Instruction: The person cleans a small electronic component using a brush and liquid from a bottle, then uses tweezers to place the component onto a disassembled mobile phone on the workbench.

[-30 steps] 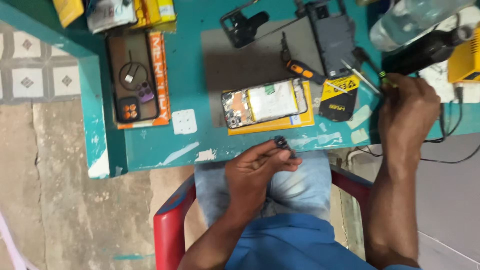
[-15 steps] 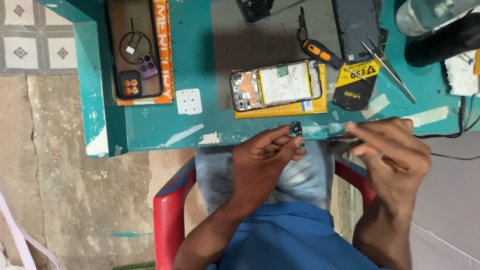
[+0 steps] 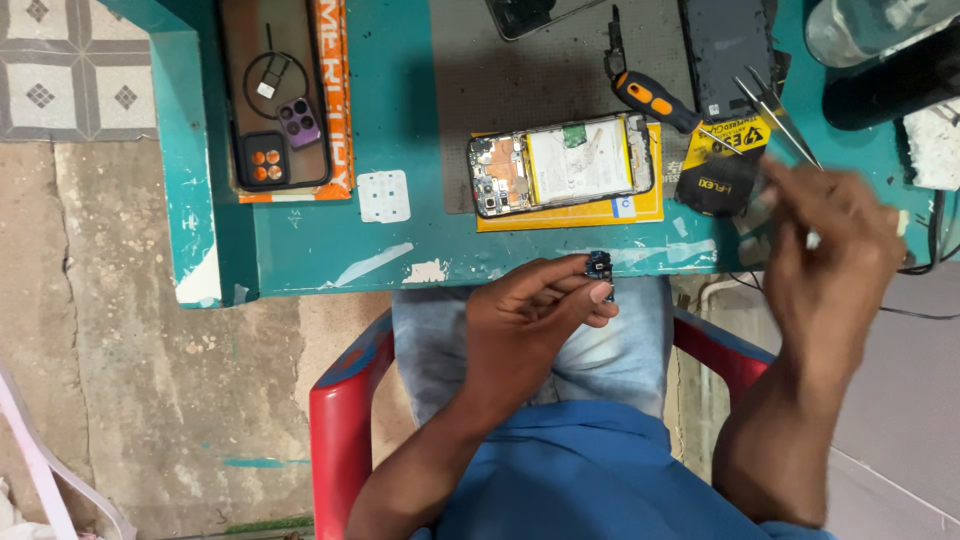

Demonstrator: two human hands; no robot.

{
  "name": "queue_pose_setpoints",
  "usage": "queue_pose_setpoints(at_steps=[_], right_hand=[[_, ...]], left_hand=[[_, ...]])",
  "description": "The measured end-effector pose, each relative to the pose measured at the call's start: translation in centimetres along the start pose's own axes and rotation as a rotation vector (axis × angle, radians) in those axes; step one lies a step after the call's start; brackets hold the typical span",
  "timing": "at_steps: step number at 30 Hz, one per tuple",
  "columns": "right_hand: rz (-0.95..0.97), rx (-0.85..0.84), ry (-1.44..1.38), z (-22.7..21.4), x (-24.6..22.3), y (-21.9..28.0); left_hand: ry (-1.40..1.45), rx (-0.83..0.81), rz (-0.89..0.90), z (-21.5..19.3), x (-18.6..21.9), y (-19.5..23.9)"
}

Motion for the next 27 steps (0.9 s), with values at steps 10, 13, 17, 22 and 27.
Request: queue_pose_setpoints(at_steps=[10,13,17,22,27], right_hand=[[-0.323,-0.239,-0.447,1.8,-2.5,1.1],[-0.297,-0.290,-0.578,2.5,-3.0,2.3],[-0.305,-0.310,-0.551,3.0,-3.4,2.1],[-0.305,-0.327,-0.647,3.3,-3.6,2.4],[-0.314,-0.259,-0.637,3.0,-3.6,2.9]], left_hand=[[-0.040,-0.013,-0.096,0.4,-0.4,-0.1],[-0.025,-0.034,-0.127,0.4,-0.4,0.2],[0.006,-0.094,-0.135,0.5,-0.1,0.5],[0.216,-0.183,-0.147,0.7,-0.2,0.3],[0.248,-0.254,-0.228,0.7,-0.2,0.6]])
Point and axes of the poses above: each hand's wrist, its own y-axis away from the middle knuckle, its own z-axis out of the palm, x = y × z, the point moved 6 cm from there along -y, towards the middle knuckle, and after that the axes turned 10 degrees about -x, right-handed, at the moved point
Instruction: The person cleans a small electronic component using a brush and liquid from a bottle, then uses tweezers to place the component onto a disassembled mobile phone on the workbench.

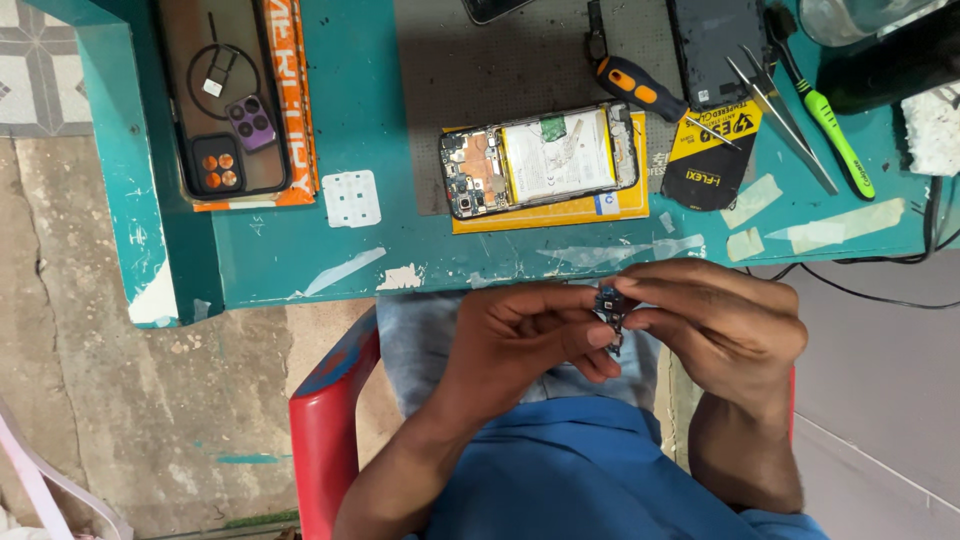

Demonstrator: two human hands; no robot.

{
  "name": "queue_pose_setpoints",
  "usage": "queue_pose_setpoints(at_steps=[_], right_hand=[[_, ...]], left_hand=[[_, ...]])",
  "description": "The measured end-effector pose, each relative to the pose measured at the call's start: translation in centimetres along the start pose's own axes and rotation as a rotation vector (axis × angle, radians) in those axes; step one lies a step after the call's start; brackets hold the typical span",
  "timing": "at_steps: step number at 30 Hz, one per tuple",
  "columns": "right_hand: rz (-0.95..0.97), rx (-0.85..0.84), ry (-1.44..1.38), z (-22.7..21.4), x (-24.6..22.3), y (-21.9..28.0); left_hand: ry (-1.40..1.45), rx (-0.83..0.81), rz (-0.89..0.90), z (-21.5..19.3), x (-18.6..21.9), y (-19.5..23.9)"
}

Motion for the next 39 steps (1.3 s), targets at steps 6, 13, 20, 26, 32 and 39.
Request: queue_pose_setpoints(at_steps=[6,13,20,26,32,39], right_hand=[[-0.082,0.076,-0.010,-0.2,-0.3,0.4],[-0.071,0.102,-0.019,-0.4,-0.1,0.9],[-0.060,0.098,-0.026,-0.5,0.3,1.0],[0.031,0.073,-0.036,-0.6,0.4,0.8],[0.030,0.038,0.000,-0.3,0.0,0.5],[-0.159,0.164,-0.001,-0.5,-0.7,0.8]], left_hand=[[0.041,-0.016,0.022,0.6,0.1,0.0],[-0.109,0.043,-0.042,1.3,0.6,0.3],[-0.274,0.095,-0.009,2.2,1.4,0.4],[-0.562,0.164,0.127,2.8,3.2,0.2],[-1.074,0.228,0.248,4.0,5.3,0.5],[-1.187,0.153,0.505,5.0,6.5,1.1]])
Point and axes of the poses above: each hand's wrist, its own y-axis away from the middle knuckle, its own z-axis out of the palm, x = y × z, the point moved 6 cm from there along -y, towards the middle knuckle, and after that the axes turned 10 degrees about -x, right-handed, at the moved point
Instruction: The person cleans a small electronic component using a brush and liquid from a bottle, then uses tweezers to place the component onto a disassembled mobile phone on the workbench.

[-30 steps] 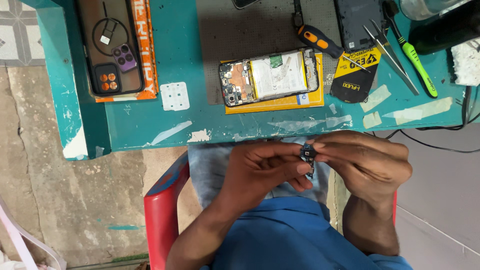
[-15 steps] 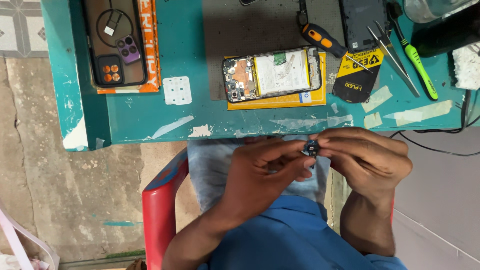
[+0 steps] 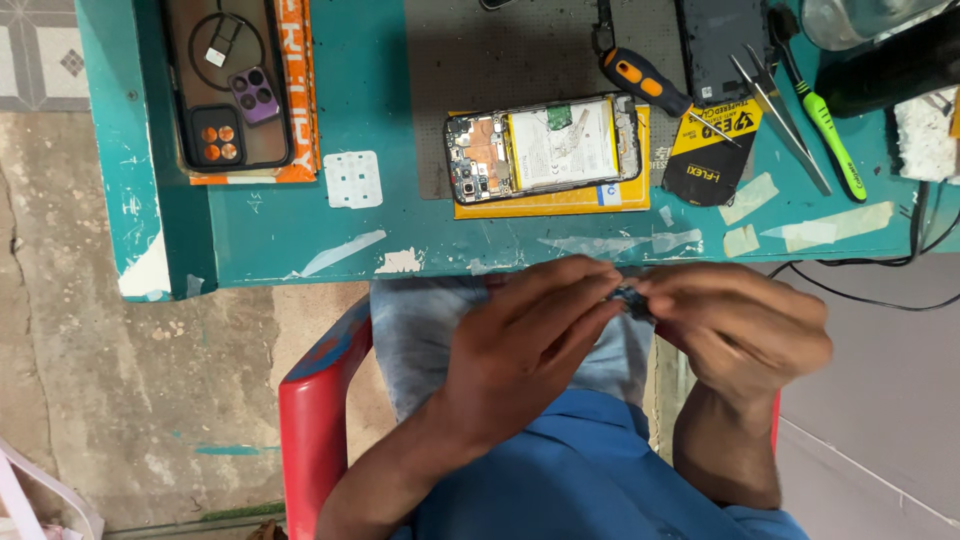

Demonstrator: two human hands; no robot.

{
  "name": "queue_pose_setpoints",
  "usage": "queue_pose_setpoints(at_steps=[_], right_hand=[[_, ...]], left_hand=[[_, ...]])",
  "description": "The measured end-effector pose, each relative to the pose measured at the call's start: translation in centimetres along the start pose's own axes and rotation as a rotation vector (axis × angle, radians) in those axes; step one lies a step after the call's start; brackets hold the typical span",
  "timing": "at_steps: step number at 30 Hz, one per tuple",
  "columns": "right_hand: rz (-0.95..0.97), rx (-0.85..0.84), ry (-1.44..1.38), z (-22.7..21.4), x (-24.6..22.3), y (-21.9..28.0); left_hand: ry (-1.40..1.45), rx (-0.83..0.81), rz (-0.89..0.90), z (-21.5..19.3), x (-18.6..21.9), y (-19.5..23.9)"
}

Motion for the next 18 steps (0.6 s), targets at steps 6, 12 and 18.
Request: queue_pose_setpoints(at_steps=[6,12,18], right_hand=[[-0.264,0.065,0.091,-0.4,-1.1,0.0],[-0.337,0.003,0.126,-0.4,-2.1,0.1],[-0.337,0.050,0.076,-0.5,-1.0,0.5]], left_hand=[[0.745,-0.080,-0.194,1.1,-2.2,0.5],[0.834,-0.068,-0.195,1.9,-2.9,1.1],[0.831,-0.090,-0.265,2.1,-3.1,1.3]])
Point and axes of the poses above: each hand's wrist, its own y-axis away from the middle knuckle, its own z-axis out of the palm, x = y × z, the point moved 6 cm from there along -y, towards the middle knuckle, and after that the axes turned 10 degrees about -x, right-handed, at the moved point
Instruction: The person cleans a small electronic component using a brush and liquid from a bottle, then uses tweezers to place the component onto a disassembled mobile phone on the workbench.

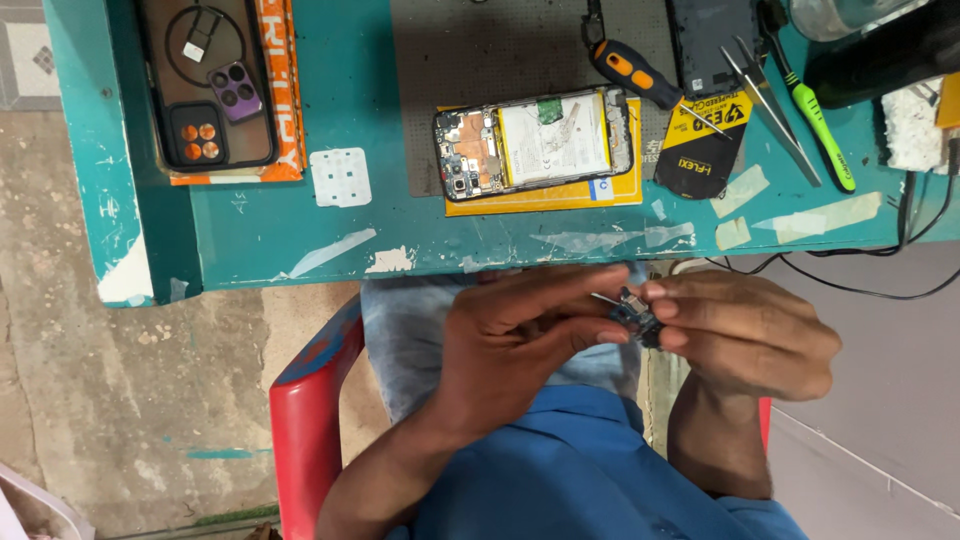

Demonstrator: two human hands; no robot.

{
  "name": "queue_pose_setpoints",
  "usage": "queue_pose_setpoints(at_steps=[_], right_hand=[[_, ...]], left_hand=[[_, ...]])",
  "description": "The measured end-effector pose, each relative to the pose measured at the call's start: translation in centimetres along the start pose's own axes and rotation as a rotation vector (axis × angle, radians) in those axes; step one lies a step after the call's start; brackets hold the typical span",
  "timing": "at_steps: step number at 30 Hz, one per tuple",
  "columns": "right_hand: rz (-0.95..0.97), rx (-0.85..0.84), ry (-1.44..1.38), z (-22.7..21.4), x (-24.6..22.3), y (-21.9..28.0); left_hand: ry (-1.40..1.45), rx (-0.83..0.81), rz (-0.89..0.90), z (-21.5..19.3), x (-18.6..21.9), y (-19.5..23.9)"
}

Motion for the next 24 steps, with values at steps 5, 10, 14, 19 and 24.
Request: queue_pose_setpoints(at_steps=[5,10,14,19,24], right_hand=[[0.035,0.050,-0.076,0.0,1.0,0.7],[0.082,0.068,-0.109,0.3,1.2,0.7],[0.272,0.143,-0.116,0.1,1.6,1.4],[0.434,0.170,-0.183,-0.5,1.9,3.2],[0.501,0.076,-0.189,-0.6,1.8,5.0]], left_hand=[[0.040,-0.015,0.003,0.1,0.2,-0.3],[-0.068,0.021,0.019,-0.1,0.3,-0.2],[0.004,0.060,0.016,-0.2,-0.3,0.1],[-0.009,0.095,-0.032,-0.6,-1.1,0.1],[0.023,0.097,-0.068,-0.5,-1.7,0.2]])
Point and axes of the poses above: each hand's wrist, its own y-axis away from the middle knuckle, its own z-axis out of the palm, x = y × z, the point moved 6 cm from there along -y, towards the middle knuckle, and after that the axes turned 10 degrees about -x, right-handed, at the moved point
